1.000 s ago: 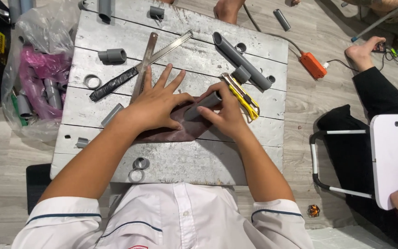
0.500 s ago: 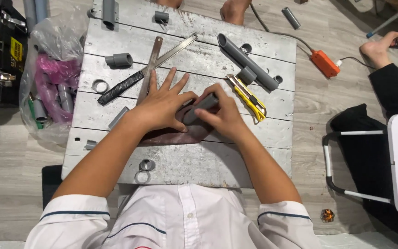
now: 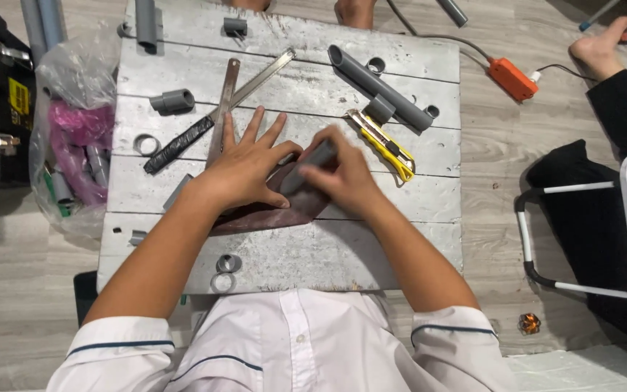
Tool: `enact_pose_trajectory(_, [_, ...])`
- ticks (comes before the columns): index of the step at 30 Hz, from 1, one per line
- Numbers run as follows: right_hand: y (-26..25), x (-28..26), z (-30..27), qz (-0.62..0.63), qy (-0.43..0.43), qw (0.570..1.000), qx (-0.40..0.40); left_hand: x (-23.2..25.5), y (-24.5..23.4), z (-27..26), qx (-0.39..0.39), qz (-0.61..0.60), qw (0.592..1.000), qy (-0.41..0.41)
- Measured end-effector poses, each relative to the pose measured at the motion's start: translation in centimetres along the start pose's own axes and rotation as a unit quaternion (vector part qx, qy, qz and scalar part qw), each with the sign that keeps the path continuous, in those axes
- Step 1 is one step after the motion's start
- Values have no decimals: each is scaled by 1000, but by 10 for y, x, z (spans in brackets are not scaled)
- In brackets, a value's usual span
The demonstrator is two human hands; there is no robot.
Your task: Preparing PVC pipes by sanding the ends, deburring with a utility knife, and cutting with a hacksaw blade.
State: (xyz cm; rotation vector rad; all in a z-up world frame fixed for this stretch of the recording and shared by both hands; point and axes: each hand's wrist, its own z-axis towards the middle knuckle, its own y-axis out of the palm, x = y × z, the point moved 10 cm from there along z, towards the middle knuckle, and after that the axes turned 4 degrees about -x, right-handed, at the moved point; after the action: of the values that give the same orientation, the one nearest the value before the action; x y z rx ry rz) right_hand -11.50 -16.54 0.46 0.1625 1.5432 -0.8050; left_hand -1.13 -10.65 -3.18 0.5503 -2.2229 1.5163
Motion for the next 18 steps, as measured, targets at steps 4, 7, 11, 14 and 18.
enact_pose_trajectory(4, [-19,-9,4,-73,-18,996,51,2,-4,-5,10,-6,1000,-3])
enact_pose_trajectory(7, [-1,-9,-1,-10,-6,1000,-15,1,-2,-4,4,-1,1000,-6])
enact_pose_trajectory(11, [-18,-1,-1,-40,5,999,11,2,-3,-5,6,-10,1000,0])
enact_pose_trajectory(14, [-26,14,-3,-19,43,999,-11,4,-5,-4,8,-7,1000,3])
enact_pose_trajectory(18, [-34,6,-8,-49,78,996,5,4,-4,-7,3,-7,1000,-3])
